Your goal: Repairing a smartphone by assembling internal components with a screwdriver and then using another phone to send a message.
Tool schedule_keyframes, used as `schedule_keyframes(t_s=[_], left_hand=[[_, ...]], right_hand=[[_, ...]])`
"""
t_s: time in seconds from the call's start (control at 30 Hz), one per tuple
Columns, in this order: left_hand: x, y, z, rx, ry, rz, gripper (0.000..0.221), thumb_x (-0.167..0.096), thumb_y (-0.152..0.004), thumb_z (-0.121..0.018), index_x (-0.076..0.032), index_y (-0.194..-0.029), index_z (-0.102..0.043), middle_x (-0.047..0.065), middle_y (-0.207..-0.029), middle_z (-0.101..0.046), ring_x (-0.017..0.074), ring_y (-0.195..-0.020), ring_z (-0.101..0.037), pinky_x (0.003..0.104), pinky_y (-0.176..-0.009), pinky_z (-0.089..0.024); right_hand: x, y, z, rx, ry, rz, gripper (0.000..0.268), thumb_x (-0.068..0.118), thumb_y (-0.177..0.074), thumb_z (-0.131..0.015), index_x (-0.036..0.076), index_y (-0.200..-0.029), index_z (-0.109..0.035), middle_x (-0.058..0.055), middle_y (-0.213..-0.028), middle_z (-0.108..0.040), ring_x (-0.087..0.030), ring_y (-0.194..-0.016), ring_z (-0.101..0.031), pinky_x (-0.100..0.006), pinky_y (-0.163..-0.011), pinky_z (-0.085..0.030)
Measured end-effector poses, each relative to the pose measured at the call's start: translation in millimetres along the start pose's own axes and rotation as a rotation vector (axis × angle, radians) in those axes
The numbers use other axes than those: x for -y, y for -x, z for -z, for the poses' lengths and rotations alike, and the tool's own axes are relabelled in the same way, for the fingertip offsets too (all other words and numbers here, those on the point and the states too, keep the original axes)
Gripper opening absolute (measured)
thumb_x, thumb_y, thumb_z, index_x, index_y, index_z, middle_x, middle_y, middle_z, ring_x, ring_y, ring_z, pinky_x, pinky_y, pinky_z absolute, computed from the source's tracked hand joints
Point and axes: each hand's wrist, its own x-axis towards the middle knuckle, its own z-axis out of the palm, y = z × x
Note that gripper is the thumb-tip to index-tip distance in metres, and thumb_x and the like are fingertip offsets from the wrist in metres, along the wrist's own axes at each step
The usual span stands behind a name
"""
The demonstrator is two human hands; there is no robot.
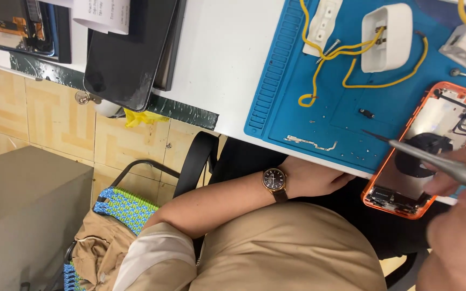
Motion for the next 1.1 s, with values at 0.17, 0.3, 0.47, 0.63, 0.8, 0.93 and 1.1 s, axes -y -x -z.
schedule_keyframes(t_s=[0.17,0.3,0.47,0.63,0.8,0.93,1.1], left_hand=[[4.4,2.0,-0.8,0.001,0.009,-0.015,0.038,-0.039,-0.106,-0.055,-0.017,-0.137,-0.060,0.016,-0.146,-0.066,0.0437,-0.135,-0.064,0.055,-0.118,-0.051],[7.6,4.0,-4.4,0.002,-0.002,-0.029,0.041,-0.038,-0.106,-0.055,-0.016,-0.140,-0.057,0.017,-0.150,-0.063,0.0432,-0.139,-0.062,0.053,-0.122,-0.049],[-4.0,6.8,9.6,0.061,0.029,-0.022,0.040,-0.040,-0.103,-0.058,-0.017,-0.135,-0.061,0.016,-0.147,-0.064,0.0431,-0.136,-0.063,0.055,-0.118,-0.050],[-60.8,-6.9,101.4,0.635,0.262,0.123,0.040,-0.051,-0.096,-0.051,-0.025,-0.123,-0.064,0.011,-0.106,-0.080,0.0351,-0.094,-0.077,0.057,-0.063,-0.058],[-93.6,2.7,195.5,0.375,0.670,-0.094,0.027,-0.037,-0.114,-0.043,-0.019,-0.118,-0.063,0.003,-0.122,-0.076,0.0230,-0.115,-0.079,0.034,-0.088,-0.061],[-92.6,-1.7,221.6,-0.268,0.542,-0.066,0.012,-0.018,-0.102,-0.077,-0.008,-0.101,-0.071,0.006,-0.088,-0.074,0.0220,-0.074,-0.074,0.032,-0.066,-0.057],[-86.2,-10.0,209.9,-0.338,0.490,-0.053,0.044,-0.022,-0.096,-0.091,-0.007,-0.131,-0.068,0.010,-0.120,-0.081,0.0209,-0.100,-0.087,0.031,-0.092,-0.075]], right_hand=[[0.7,-25.8,-22.2,0.028,-0.174,0.242,0.039,0.019,-0.123,-0.048,-0.019,-0.132,-0.052,-0.030,-0.109,-0.065,-0.039,-0.110,-0.072,-0.047,-0.113,-0.056],[3.1,-29.0,-26.6,0.038,-0.116,0.206,0.038,0.017,-0.126,-0.054,-0.020,-0.134,-0.058,-0.035,-0.133,-0.069,-0.042,-0.128,-0.070,-0.048,-0.125,-0.053],[2.2,-28.1,-27.9,0.035,-0.144,0.178,0.046,0.023,-0.125,-0.050,-0.021,-0.137,-0.058,-0.034,-0.132,-0.069,-0.038,-0.116,-0.067,-0.046,-0.121,-0.051],[25.8,-36.3,-20.2,0.072,-0.164,0.202,0.029,0.005,-0.121,-0.062,-0.020,-0.134,-0.060,-0.036,-0.133,-0.068,-0.041,-0.124,-0.073,-0.044,-0.118,-0.055],[8.2,-8.9,-15.1,-0.059,-0.241,0.093,0.057,0.037,-0.120,-0.042,-0.017,-0.136,-0.051,-0.030,-0.107,-0.059,-0.044,-0.117,-0.077,-0.047,-0.112,-0.057],[-37.3,11.8,3.4,-0.052,-0.424,0.078,0.047,0.056,-0.124,-0.033,0.016,-0.147,-0.042,-0.024,-0.112,-0.060,-0.031,-0.098,-0.071,-0.029,-0.071,-0.044],[-17.1,15.8,34.2,0.216,-0.393,0.021,0.055,0.043,-0.097,-0.039,-0.009,-0.092,-0.059,-0.027,-0.091,-0.077,-0.029,-0.080,-0.089,-0.025,-0.062,-0.069]])
